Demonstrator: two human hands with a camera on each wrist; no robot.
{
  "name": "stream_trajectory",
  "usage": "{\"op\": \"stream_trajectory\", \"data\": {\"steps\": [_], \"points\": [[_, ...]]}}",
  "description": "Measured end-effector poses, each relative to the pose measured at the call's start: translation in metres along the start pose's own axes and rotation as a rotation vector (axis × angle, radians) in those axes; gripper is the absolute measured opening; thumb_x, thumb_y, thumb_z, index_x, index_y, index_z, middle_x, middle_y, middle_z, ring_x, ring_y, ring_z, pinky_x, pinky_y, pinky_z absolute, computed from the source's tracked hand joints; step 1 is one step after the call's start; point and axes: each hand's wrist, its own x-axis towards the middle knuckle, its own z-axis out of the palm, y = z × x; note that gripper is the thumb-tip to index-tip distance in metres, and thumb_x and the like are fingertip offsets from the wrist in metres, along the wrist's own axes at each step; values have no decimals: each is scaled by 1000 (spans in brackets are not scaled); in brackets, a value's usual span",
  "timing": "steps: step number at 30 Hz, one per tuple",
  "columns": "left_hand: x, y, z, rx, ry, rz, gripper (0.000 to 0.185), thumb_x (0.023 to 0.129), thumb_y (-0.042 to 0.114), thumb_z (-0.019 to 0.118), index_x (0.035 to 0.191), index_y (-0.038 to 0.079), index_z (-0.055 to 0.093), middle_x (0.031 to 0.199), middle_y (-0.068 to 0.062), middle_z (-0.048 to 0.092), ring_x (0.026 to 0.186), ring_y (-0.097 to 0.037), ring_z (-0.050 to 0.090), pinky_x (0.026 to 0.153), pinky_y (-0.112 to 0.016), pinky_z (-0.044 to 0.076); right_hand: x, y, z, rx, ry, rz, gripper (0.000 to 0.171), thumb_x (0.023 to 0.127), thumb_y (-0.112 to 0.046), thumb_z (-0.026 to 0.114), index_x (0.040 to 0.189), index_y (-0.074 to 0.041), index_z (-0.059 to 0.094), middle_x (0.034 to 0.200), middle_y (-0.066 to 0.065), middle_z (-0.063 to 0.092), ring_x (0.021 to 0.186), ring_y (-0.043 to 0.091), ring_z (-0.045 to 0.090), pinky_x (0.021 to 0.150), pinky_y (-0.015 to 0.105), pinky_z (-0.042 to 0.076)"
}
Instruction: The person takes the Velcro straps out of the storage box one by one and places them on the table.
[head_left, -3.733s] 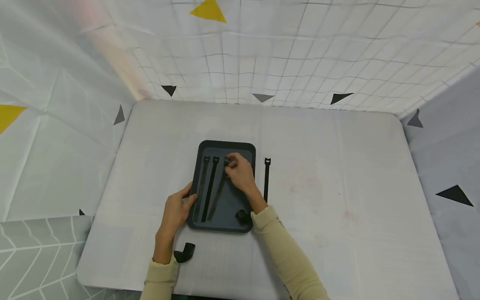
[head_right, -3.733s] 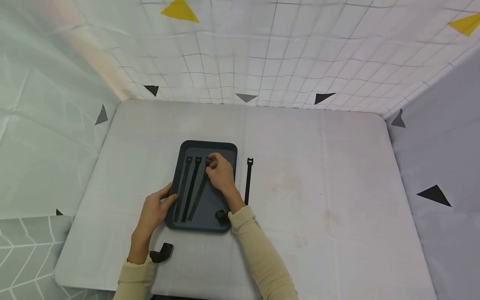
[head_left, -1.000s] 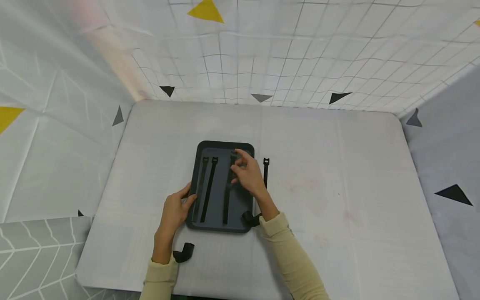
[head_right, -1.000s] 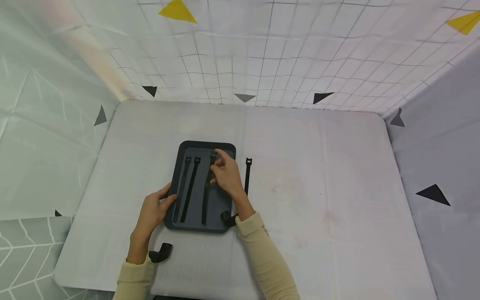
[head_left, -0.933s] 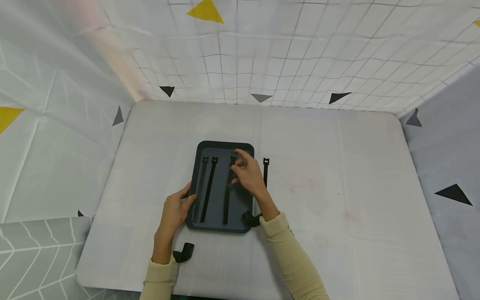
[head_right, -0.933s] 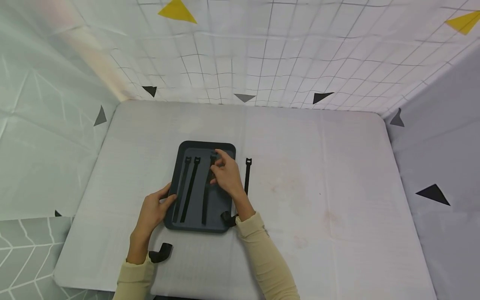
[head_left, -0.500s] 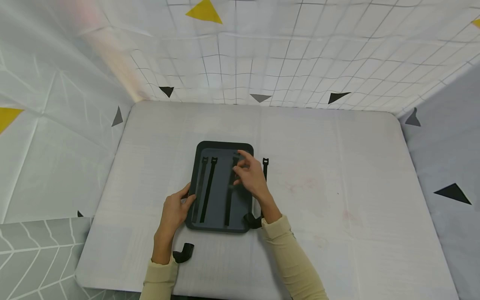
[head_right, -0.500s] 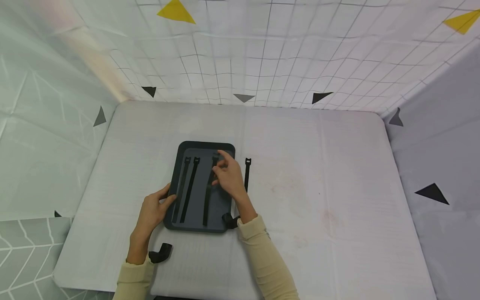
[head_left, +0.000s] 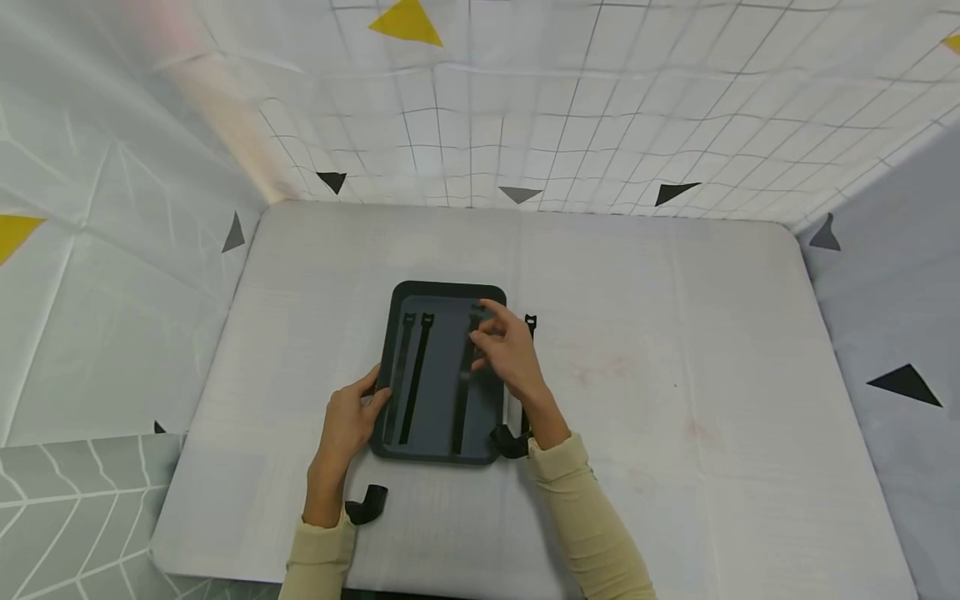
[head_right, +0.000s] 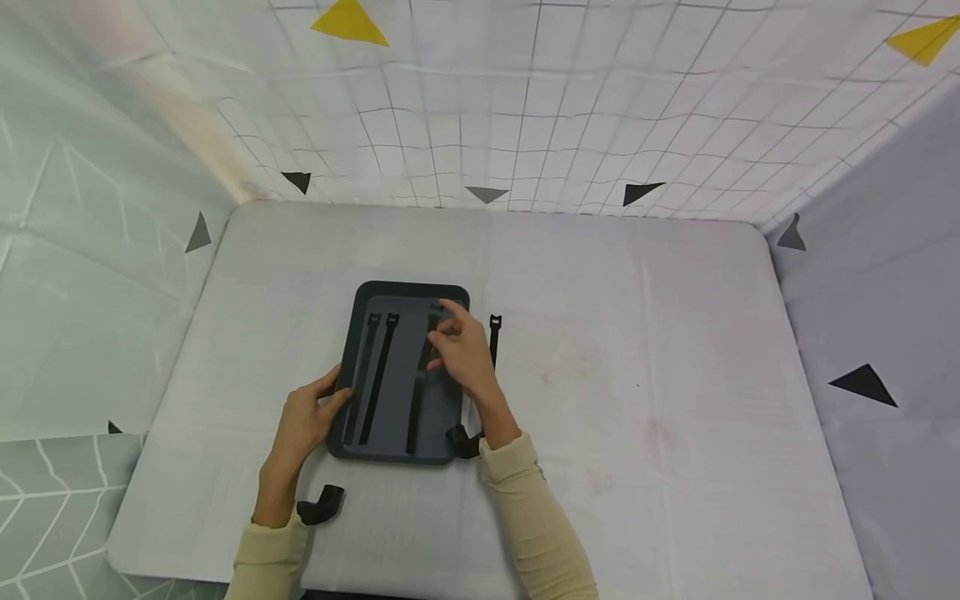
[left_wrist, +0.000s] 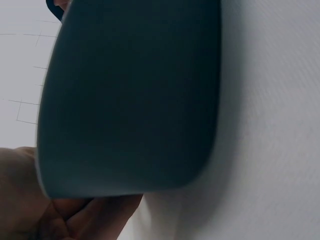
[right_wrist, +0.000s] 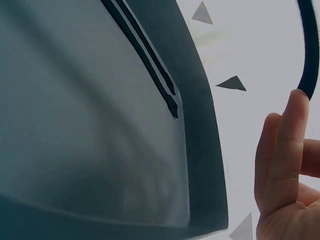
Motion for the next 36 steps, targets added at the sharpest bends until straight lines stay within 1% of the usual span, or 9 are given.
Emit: {"op": "stream_trajectory", "data": {"steps": [2, 7, 10, 15, 21, 25, 29, 33, 36], "points": [[0, 0, 0, -3, -3, 4, 49, 95, 14, 67, 141, 2, 53, 115, -24, 67, 116, -42, 59, 94, -56, 46, 0, -1, -2, -5, 0, 11, 58, 96, 4, 59, 150, -1, 38, 106, 27, 57, 77, 29, 64, 66, 61, 53], [0, 1, 0, -15, -10, -1, 49, 95, 15, 67, 141, 3, 54, 115, -23, 68, 116, -41, 59, 95, -55, 46, -9, -22, -6, -3, 7, 45, 58, 95, 8, 57, 149, 0, 38, 103, 27, 58, 83, 36, 63, 66, 58, 54], [0, 1, 0, -13, -10, -4, 49, 95, 15, 67, 141, 3, 54, 115, -23, 68, 115, -41, 59, 94, -55, 46, -14, -30, -7, -5, 12, 42, 57, 96, 7, 57, 149, 2, 38, 101, 25, 57, 83, 35, 63, 66, 56, 54], [0, 1, 0, -13, -11, 1, 49, 95, 15, 67, 141, 3, 53, 116, -23, 68, 115, -41, 59, 94, -55, 47, -19, -31, -13, -4, 29, 51, 57, 95, 8, 57, 149, 3, 37, 101, 28, 57, 80, 33, 64, 69, 64, 51], [-1, 0, 0, -20, -13, 0, 50, 95, 14, 67, 141, 2, 53, 117, -23, 67, 116, -41, 59, 95, -55, 46, -17, -11, -22, 17, 56, 77, 57, 95, 6, 58, 149, 1, 39, 99, 24, 59, 72, 22, 64, 64, 59, 53], [-1, 0, 0, -21, -13, -4, 50, 95, 15, 67, 141, 2, 52, 118, -24, 66, 116, -41, 58, 95, -56, 46, -15, 0, -27, 14, 84, 78, 57, 95, 4, 60, 149, -2, 41, 98, 21, 59, 69, 19, 64, 61, 54, 55], [0, 1, 0, -19, -11, -5, 50, 95, 14, 67, 141, 1, 52, 118, -24, 66, 117, -42, 58, 95, -56, 46, -17, 1, -32, -9, 102, 73, 56, 94, 3, 61, 148, -5, 44, 97, 21, 60, 73, 25, 66, 61, 55, 55], [0, 0, 0, -11, -3, -2, 50, 95, 13, 67, 141, 1, 52, 117, -24, 67, 116, -42, 58, 94, -56, 46, -19, 1, -37, -19, 106, 70, 56, 94, 3, 61, 147, -7, 45, 99, 22, 60, 78, 32, 67, 59, 48, 57], [0, 0, 0, -8, 1, 3, 50, 95, 13, 67, 141, 0, 52, 117, -25, 66, 116, -42, 58, 95, -57, 46, -21, 2, -41, -24, 107, 65, 56, 94, 4, 61, 147, -6, 45, 99, 22, 60, 75, 30, 67, 58, 46, 57]]}}
